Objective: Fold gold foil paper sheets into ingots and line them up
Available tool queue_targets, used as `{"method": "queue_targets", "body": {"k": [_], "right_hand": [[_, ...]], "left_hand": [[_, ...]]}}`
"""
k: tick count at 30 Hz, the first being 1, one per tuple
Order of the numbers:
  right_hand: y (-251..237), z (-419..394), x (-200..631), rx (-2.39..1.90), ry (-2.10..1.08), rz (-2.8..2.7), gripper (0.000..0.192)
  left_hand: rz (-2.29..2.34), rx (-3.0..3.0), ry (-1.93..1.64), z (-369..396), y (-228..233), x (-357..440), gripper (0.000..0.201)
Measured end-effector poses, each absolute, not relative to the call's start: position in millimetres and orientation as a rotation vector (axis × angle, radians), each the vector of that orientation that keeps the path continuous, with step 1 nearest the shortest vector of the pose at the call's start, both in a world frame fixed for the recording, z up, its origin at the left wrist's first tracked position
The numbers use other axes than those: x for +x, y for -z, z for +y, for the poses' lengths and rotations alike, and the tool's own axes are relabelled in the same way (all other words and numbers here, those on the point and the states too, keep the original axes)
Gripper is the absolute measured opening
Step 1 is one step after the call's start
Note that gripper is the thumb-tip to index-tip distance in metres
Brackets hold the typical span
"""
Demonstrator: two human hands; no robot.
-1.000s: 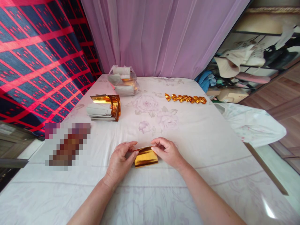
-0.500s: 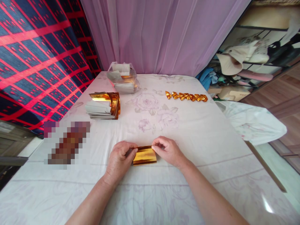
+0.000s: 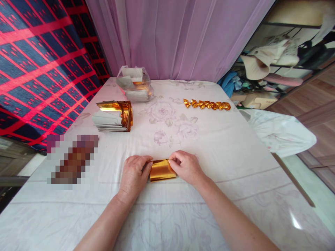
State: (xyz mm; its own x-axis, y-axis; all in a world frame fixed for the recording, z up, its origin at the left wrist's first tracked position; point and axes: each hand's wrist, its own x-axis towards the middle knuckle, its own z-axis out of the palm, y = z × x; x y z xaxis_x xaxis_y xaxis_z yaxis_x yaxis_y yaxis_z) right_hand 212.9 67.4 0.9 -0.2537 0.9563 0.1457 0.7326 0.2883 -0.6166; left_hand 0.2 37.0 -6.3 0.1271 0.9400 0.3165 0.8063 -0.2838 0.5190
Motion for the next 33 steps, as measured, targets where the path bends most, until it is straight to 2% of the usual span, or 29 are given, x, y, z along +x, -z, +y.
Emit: {"method": "queue_targets", "body": {"k": [9, 21, 33], "right_hand": [[1.6, 66.1, 209.7, -1.539, -0.441, -2.133, 0.014], [1.2, 65.8, 208.7, -1.547, -0.491, -2.138, 0.012], [-5.6, 67.2, 213.9, -1.486, -0.549, -2.323, 0.021]], "left_hand": [[1.74, 2.274, -0.748, 38.5, 3.1, 3.3, 0.016], [1.77, 2.26, -0.719, 39.4, 4.3, 4.4, 0.013], [1.703, 2.258, -0.664, 44.2, -0.9, 0.3, 0.018]]}}
